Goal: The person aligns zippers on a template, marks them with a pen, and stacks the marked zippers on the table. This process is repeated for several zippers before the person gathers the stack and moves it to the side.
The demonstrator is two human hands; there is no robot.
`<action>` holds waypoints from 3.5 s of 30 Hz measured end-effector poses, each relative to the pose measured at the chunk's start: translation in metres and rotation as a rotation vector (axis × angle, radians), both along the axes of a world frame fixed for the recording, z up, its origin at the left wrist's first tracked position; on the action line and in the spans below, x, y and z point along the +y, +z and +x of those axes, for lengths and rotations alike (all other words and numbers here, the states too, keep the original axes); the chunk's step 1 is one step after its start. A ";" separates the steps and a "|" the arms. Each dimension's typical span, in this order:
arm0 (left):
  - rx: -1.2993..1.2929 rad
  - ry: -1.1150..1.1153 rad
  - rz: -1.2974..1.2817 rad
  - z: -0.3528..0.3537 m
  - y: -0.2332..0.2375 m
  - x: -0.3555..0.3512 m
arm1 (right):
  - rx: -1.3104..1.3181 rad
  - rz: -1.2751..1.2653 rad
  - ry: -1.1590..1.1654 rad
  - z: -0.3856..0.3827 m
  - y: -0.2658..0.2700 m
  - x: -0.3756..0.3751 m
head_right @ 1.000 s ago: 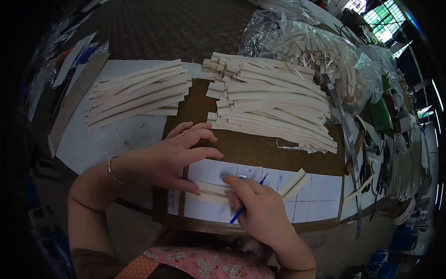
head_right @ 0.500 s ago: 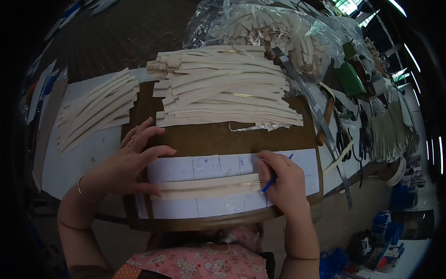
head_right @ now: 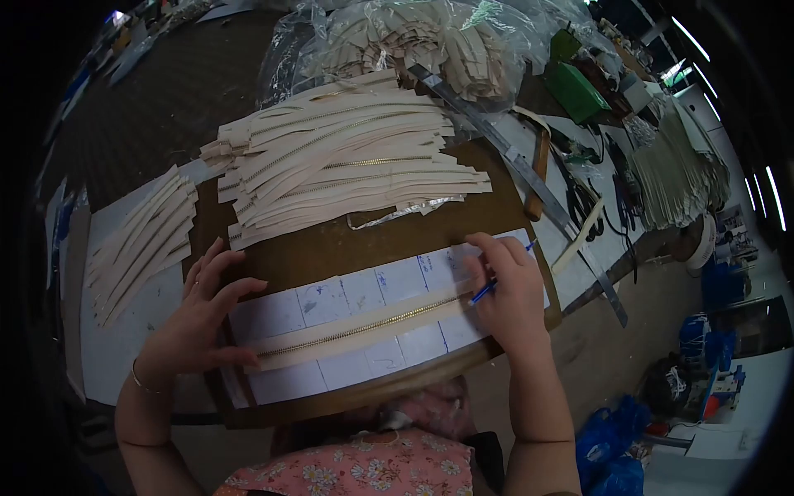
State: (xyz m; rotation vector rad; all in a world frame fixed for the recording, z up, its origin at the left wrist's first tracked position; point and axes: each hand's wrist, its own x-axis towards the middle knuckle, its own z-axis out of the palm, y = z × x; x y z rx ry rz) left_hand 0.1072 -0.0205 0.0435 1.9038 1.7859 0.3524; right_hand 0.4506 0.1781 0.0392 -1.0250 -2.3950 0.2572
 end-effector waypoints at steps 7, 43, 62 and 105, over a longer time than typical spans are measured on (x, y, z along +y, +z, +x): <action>-0.015 0.014 -0.018 0.002 0.003 0.001 | 0.720 -0.562 0.210 -0.012 0.007 -0.018; 0.014 0.037 -0.053 0.006 0.006 0.002 | 0.437 -0.335 0.153 -0.027 -0.019 -0.017; 0.018 0.051 -0.040 0.004 0.002 0.000 | 0.512 -0.411 0.242 -0.021 -0.024 -0.021; 0.004 0.071 0.426 -0.015 -0.024 0.012 | 0.154 0.203 0.493 -0.151 0.001 0.032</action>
